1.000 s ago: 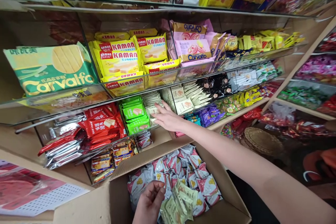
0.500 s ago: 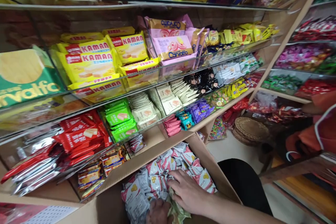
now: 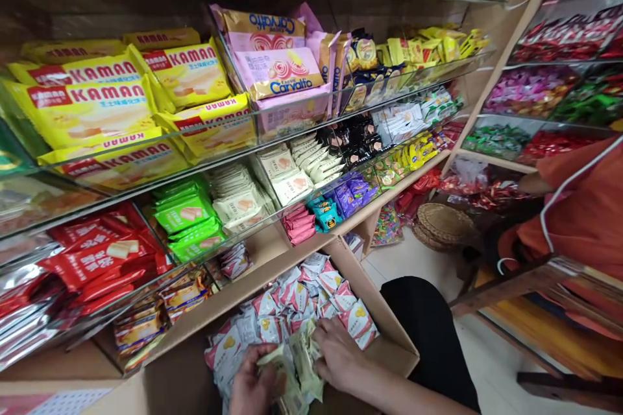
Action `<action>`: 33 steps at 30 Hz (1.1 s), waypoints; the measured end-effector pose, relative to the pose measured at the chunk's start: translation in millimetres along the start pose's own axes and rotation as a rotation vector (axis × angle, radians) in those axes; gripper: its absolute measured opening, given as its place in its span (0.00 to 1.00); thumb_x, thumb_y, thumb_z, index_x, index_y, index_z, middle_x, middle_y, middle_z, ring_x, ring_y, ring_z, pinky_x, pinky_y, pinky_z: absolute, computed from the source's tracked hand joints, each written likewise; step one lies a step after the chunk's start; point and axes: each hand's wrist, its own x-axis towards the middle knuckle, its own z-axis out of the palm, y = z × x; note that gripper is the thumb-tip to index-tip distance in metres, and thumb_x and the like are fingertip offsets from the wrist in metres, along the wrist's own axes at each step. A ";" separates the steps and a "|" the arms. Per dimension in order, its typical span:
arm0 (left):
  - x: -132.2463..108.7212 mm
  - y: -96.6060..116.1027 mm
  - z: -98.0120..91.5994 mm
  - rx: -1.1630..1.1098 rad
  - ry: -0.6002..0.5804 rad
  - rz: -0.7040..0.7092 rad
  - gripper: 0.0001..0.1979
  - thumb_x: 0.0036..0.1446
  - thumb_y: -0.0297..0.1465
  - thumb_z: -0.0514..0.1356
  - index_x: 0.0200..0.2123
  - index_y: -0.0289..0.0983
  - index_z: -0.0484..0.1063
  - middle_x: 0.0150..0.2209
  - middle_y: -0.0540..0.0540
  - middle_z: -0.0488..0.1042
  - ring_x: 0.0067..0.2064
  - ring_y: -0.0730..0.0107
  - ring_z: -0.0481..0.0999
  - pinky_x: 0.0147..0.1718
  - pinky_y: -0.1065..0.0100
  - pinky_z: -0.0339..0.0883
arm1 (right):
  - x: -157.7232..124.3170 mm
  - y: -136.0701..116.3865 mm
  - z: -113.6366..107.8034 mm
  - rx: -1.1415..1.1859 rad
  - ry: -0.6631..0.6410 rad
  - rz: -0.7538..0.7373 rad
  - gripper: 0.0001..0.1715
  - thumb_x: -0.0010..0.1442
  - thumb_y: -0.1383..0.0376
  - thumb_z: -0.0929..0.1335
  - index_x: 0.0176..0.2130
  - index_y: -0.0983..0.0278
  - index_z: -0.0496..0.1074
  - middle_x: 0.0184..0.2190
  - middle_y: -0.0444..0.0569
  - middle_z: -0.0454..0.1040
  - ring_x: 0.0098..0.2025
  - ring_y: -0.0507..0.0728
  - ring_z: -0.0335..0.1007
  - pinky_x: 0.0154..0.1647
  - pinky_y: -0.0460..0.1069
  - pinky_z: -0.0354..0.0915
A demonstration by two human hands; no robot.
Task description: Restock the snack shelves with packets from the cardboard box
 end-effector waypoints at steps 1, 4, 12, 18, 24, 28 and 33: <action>-0.5 7.4 -2.0 -0.097 -0.004 -0.069 0.10 0.35 0.34 0.60 0.25 0.38 0.69 0.20 0.52 0.68 0.22 0.70 0.68 0.23 0.69 0.62 | -2.2 -1.0 0.2 -0.003 0.003 0.014 0.22 0.46 0.64 0.69 0.43 0.70 0.70 0.47 0.59 0.65 0.49 0.66 0.59 0.50 0.56 0.56; -0.4 24.0 -7.1 -0.327 -0.030 -0.205 0.08 0.36 0.31 0.57 0.26 0.38 0.66 0.17 0.55 0.64 0.18 0.75 0.62 0.19 0.72 0.57 | -7.6 -4.4 3.1 -0.023 0.030 0.069 0.24 0.48 0.61 0.69 0.43 0.72 0.70 0.53 0.63 0.60 0.53 0.69 0.54 0.53 0.59 0.52; -5.7 21.9 -1.8 -0.316 -0.084 -0.260 0.15 0.42 0.41 0.61 0.30 0.36 0.68 0.19 0.57 0.61 0.18 0.80 0.57 0.19 0.75 0.51 | -5.1 2.3 0.7 0.037 0.212 0.038 0.04 0.50 0.68 0.66 0.26 0.67 0.71 0.53 0.55 0.62 0.55 0.64 0.53 0.52 0.55 0.51; -15.4 12.0 6.3 -0.196 -0.173 -0.295 0.19 0.35 0.41 0.65 0.30 0.36 0.71 0.20 0.55 0.65 0.21 0.78 0.61 0.22 0.73 0.54 | 3.8 0.1 -13.4 -0.034 0.054 0.114 0.08 0.56 0.66 0.62 0.35 0.65 0.69 0.32 0.51 0.73 0.35 0.55 0.68 0.35 0.47 0.59; -19.2 15.7 7.4 -0.180 -0.228 -0.319 0.14 0.38 0.37 0.62 0.29 0.37 0.69 0.20 0.55 0.66 0.21 0.77 0.61 0.22 0.73 0.55 | 3.7 -10.0 -0.5 -0.120 -0.101 0.160 0.15 0.48 0.68 0.65 0.39 0.66 0.70 0.34 0.55 0.75 0.36 0.59 0.70 0.33 0.48 0.57; -22.6 24.6 2.1 -0.193 -0.235 -0.353 0.12 0.37 0.33 0.63 0.29 0.37 0.69 0.19 0.55 0.67 0.22 0.76 0.64 0.24 0.73 0.57 | 0.0 -1.0 -28.4 -0.017 -0.037 0.136 0.11 0.53 0.65 0.64 0.38 0.63 0.70 0.27 0.46 0.71 0.30 0.54 0.66 0.30 0.46 0.56; -30.4 41.4 7.5 -0.315 -0.363 -0.443 0.20 0.42 0.40 0.64 0.38 0.38 0.69 0.27 0.51 0.72 0.19 0.80 0.61 0.20 0.74 0.54 | -16.2 -4.6 -67.2 0.531 0.093 -0.037 0.07 0.56 0.62 0.64 0.32 0.64 0.66 0.20 0.39 0.59 0.23 0.48 0.56 0.24 0.43 0.53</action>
